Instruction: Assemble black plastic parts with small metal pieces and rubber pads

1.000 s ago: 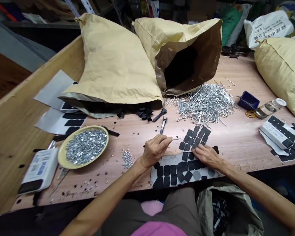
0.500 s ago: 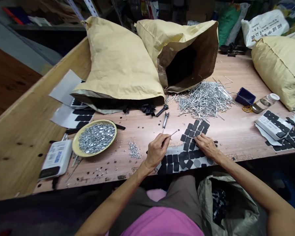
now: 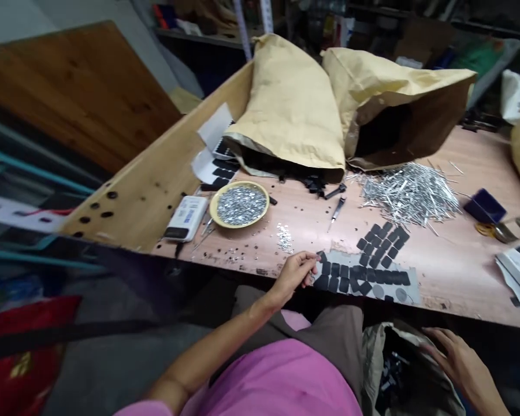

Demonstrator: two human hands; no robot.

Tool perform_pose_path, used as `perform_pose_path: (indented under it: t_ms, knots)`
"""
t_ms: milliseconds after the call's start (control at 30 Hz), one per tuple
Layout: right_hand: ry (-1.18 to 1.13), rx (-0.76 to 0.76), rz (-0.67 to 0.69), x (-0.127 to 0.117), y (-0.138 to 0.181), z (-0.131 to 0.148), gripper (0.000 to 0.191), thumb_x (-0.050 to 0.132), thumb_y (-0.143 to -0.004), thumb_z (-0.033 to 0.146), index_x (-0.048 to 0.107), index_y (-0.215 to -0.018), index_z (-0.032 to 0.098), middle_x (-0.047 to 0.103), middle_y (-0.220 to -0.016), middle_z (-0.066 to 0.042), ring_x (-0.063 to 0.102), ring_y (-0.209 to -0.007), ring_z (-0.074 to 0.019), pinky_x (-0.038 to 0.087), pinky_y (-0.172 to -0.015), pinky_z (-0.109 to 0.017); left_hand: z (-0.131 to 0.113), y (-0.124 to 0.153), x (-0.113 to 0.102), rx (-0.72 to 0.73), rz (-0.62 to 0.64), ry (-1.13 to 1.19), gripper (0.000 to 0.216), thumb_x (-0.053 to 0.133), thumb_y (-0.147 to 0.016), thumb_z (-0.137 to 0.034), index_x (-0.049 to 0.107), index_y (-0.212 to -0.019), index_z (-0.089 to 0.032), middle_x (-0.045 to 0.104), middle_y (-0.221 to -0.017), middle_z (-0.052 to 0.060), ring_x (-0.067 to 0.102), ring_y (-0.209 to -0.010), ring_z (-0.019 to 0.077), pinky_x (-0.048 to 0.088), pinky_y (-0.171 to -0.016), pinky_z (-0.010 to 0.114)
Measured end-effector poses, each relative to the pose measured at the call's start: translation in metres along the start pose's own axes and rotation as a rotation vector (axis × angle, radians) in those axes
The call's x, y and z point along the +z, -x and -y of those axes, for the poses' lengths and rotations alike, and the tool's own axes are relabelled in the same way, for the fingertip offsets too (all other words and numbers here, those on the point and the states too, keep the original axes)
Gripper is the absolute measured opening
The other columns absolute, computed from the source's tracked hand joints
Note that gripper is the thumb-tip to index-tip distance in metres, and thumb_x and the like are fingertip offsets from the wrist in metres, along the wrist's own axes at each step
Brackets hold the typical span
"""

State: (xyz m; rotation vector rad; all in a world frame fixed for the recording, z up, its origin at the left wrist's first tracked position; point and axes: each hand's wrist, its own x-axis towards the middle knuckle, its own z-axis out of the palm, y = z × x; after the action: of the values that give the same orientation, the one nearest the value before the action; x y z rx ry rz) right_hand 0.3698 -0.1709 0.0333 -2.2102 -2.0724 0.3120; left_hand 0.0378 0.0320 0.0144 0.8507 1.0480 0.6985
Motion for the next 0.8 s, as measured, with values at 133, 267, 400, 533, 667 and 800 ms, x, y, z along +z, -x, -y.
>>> perform_pose_path:
  t_ms: [133, 267, 400, 533, 667, 800]
  knots:
    - [-0.142, -0.121, -0.210, 0.005, -0.071, 0.057, 0.036, 0.039, -0.092, 0.049, 0.065, -0.093, 0.024, 0.069, -0.085, -0.006, 0.067, -0.074, -0.0200, 0.052, -0.064, -0.029, 0.013, 0.004, -0.011, -0.019, -0.053, 0.084, 0.034, 0.067, -0.064, -0.045, 0.057, -0.073, -0.014, 0.054, -0.055, -0.005, 0.035, -0.033, 0.0013, 0.022, -0.033, 0.016]
    - [-0.288, -0.366, -0.107, 0.040, -0.164, 0.152, 0.033, 0.034, -0.096, 0.034, 0.064, -0.096, 0.021, 0.067, -0.085, -0.006, 0.065, -0.079, -0.0172, 0.051, -0.069, -0.026, 0.019, 0.010, -0.032, -0.033, -0.160, 0.134, 0.039, 0.068, -0.066, -0.046, 0.062, -0.086, -0.012, 0.048, -0.052, -0.008, 0.029, -0.033, 0.0002, 0.013, -0.033, 0.016]
    - [-0.100, -0.362, 0.052, 0.075, -0.220, 0.222, 0.027, 0.039, -0.094, 0.023, 0.064, -0.103, 0.022, 0.066, -0.092, -0.007, 0.063, -0.084, -0.0185, 0.047, -0.065, -0.026, 0.018, 0.018, -0.058, -0.043, -0.222, 0.135, 0.053, 0.066, -0.068, -0.042, 0.061, -0.111, -0.011, 0.044, -0.050, -0.010, 0.026, -0.033, 0.0004, 0.013, -0.034, 0.017]
    - [0.117, -0.285, 0.174, 0.077, -0.236, 0.254, 0.025, 0.040, -0.094, 0.023, 0.063, -0.106, 0.025, 0.064, -0.099, -0.007, 0.060, -0.090, -0.0208, 0.041, -0.060, -0.027, 0.013, 0.024, -0.077, 0.014, -0.269, 0.130, 0.049, 0.066, -0.068, -0.040, 0.065, -0.106, -0.009, 0.049, -0.052, -0.007, 0.035, -0.036, 0.0023, 0.023, -0.036, 0.017]
    - [0.205, -0.303, 0.258, 0.069, -0.239, 0.266, 0.025, 0.038, -0.095, 0.027, 0.061, -0.107, 0.028, 0.061, -0.106, -0.007, 0.059, -0.092, -0.0213, 0.039, -0.059, -0.027, 0.012, 0.023, -0.084, 0.035, -0.287, 0.156, 0.047, 0.068, -0.066, -0.040, 0.067, -0.101, -0.009, 0.056, -0.059, -0.004, 0.040, -0.038, 0.0030, 0.026, -0.037, 0.017]
    - [0.263, -0.313, 0.272, 0.073, -0.241, 0.272, 0.023, 0.039, -0.093, 0.018, 0.059, -0.103, 0.023, 0.061, -0.104, -0.010, 0.059, -0.091, -0.0218, 0.040, -0.061, -0.028, 0.012, 0.018, -0.084, -0.014, -0.282, 0.186, 0.054, 0.069, -0.066, -0.039, 0.065, -0.110, -0.008, 0.050, -0.055, -0.006, 0.030, -0.035, 0.0009, 0.015, -0.035, 0.018]
